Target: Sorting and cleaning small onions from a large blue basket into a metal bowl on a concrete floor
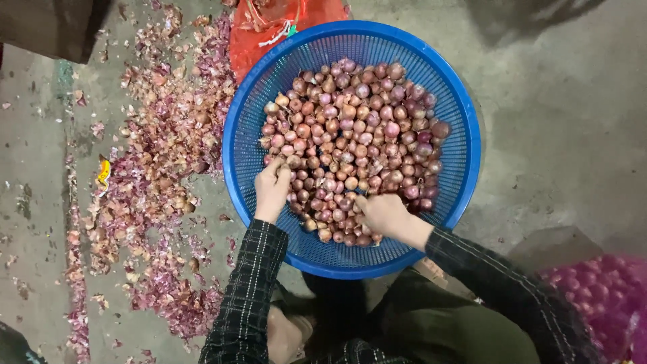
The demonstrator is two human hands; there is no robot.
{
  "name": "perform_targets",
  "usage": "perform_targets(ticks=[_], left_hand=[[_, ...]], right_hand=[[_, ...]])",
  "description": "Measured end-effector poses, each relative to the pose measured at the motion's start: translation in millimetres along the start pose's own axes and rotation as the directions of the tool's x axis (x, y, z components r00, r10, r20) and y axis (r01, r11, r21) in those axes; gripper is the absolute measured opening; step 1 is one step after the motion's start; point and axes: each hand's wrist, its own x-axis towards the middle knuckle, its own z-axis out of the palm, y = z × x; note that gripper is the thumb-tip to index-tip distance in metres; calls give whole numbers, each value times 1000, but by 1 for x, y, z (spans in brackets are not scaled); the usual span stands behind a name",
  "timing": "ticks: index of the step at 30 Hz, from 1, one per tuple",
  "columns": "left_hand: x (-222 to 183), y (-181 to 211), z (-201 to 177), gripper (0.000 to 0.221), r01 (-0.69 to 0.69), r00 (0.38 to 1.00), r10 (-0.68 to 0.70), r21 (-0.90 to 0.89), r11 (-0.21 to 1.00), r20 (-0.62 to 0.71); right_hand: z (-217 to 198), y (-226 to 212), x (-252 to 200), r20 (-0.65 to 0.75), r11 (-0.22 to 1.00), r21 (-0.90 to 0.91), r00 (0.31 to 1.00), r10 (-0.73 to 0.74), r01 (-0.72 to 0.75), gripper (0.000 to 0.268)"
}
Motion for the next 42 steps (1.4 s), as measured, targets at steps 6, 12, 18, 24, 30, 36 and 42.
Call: perform_targets(ticks=[6,12,18,24,30,36,42], left_hand=[[-11,2,39,17,-269,949,266,879,394,172],[0,-38,67,3,-506,849,389,763,403,358],[-3,34,14,19,-121,977,50,347,930,207],[10,128,-37,40,69,872,408,894,443,-270],[-57,69,109,26,-783,592,250,473,404,766],[-69,-27,142,11,-830,558,495,447,333,667],[-51,63,92,42,-491,755,258,259,832,603]], right_hand=[[-47,24,12,-317,989,-145,948,-22,-26,19],[-5,55,58,-348,960,-279,935,-67,-35,7],[-100,58,1,-128,725,658,919,374,-204,26],[-183,162,-107,-583,821,502,594,554,-272,7],[-213,100,-94,8,102,983,590,808,-153,27],[-110,46,-37,214,-84,974,741,637,-209,22],[-68,31,-10,593,-288,801,627,504,-526,85]])
